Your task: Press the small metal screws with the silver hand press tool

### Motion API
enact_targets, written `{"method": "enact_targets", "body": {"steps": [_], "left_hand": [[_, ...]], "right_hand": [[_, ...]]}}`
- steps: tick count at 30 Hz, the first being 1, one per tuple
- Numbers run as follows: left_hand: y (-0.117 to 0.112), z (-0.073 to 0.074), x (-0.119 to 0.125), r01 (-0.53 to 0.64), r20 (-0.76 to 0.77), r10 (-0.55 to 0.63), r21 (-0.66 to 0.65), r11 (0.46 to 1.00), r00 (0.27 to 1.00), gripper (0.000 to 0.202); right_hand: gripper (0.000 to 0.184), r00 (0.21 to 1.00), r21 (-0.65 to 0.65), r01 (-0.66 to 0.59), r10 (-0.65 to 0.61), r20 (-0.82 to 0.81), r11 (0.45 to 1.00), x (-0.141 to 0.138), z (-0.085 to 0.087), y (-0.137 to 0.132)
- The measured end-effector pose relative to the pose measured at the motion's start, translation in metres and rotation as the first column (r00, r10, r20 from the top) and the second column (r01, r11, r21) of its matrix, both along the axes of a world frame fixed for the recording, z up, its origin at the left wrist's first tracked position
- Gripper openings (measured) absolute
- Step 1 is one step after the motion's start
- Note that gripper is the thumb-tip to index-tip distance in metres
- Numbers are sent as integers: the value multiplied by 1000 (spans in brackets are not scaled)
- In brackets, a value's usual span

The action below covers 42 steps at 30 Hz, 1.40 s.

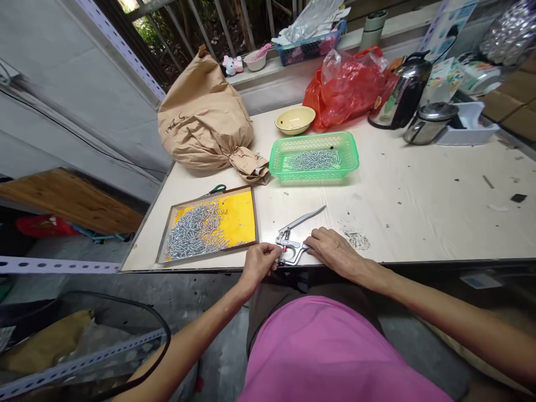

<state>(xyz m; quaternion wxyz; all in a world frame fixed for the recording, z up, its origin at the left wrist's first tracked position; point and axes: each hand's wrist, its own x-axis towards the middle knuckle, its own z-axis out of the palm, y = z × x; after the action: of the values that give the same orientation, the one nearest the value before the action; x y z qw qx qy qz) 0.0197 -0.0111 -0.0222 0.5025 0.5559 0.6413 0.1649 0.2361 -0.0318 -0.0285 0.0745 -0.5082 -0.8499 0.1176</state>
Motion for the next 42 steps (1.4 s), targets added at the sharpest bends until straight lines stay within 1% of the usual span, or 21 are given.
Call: {"method": "enact_targets", "body": {"steps": [2, 8, 14, 18, 22, 23, 24, 27, 28, 29, 30, 33, 36, 37, 38, 39, 40, 41, 42], "left_hand": [[2, -1, 0, -6, -5, 6, -16, 1000, 1000, 25], [2, 5, 3, -16, -14, 15, -76, 997, 1000, 24], [4, 6, 4, -1, -36, -3, -123, 992, 999, 21], [7, 6, 5, 40, -71, -51, -151, 988, 996, 19], [8, 7, 6, 42, -89, -57, -157, 987, 994, 18], [9, 7, 6, 45, -91, -59, -154, 987, 994, 18], [8, 7, 6, 47, -93, -62, -150, 988, 994, 18], [8, 7, 7, 50, -95, -64, -141, 989, 993, 19], [8, 7, 7, 47, -97, -60, -139, 989, 993, 19], [8, 7, 7, 43, -99, -57, -137, 990, 993, 19], [8, 7, 7, 40, -101, -54, -136, 990, 993, 19], [8, 6, 7, 46, -106, -60, -134, 990, 993, 20], [7, 7, 5, 64, -133, -83, -143, 988, 988, 23], [5, 8, 4, 79, -161, -101, -134, 988, 982, 25], [3, 9, 3, 105, -201, -122, -94, 990, 972, 27], [1, 11, 2, 142, -251, -142, -19, 990, 958, 29], [-2, 13, 2, 194, -306, -159, 86, 977, 939, 30], [-4, 15, 3, 260, -361, -175, 201, 944, 916, 29], [-6, 17, 5, 335, -412, -193, 308, 890, 891, 26]], "right_hand": [[14, 1000, 4, 4, -4, 5, 1000, 0, -2, 0], [12, 1000, 33, 18, -18, -9, 999, 0, -10, 0], [17, 999, 66, 35, -34, -18, 997, -1, -14, -2], [16, 999, 63, 48, -48, 4, 997, -3, -9, -4], [16, 999, 10, 30, -30, 40, 1000, 0, 3, 0], [20, 999, 8, 20, -21, 38, 1000, 3, 6, 3], [31, 999, 19, 17, -17, 36, 1000, 6, 8, 7], [85, 998, 82, 29, -34, 62, 996, 15, 10, 23], [96, 996, 81, 23, -29, 83, 996, 18, 9, 29], [100, 995, 61, 5, -11, 101, 998, 19, 9, 35], [100, 994, 31, -18, 15, 112, 999, 21, 8, 40], [91, 991, -49, -58, 63, 120, 997, 21, 9, 48], [78, 992, -63, -46, 52, 110, 997, 18, 15, 44], [72, 994, -64, -42, 48, 101, 997, 18, 17, 42], [67, 995, -63, -38, 43, 89, 997, 17, 18, 38], [62, 996, -64, -34, 39, 76, 997, 16, 20, 35], [58, 997, -66, -29, 33, 63, 997, 15, 21, 32], [56, 998, -66, -23, 27, 52, 998, 13, 22, 29], [56, 999, -66, -14, 17, 42, 998, 12, 23, 27]]}}
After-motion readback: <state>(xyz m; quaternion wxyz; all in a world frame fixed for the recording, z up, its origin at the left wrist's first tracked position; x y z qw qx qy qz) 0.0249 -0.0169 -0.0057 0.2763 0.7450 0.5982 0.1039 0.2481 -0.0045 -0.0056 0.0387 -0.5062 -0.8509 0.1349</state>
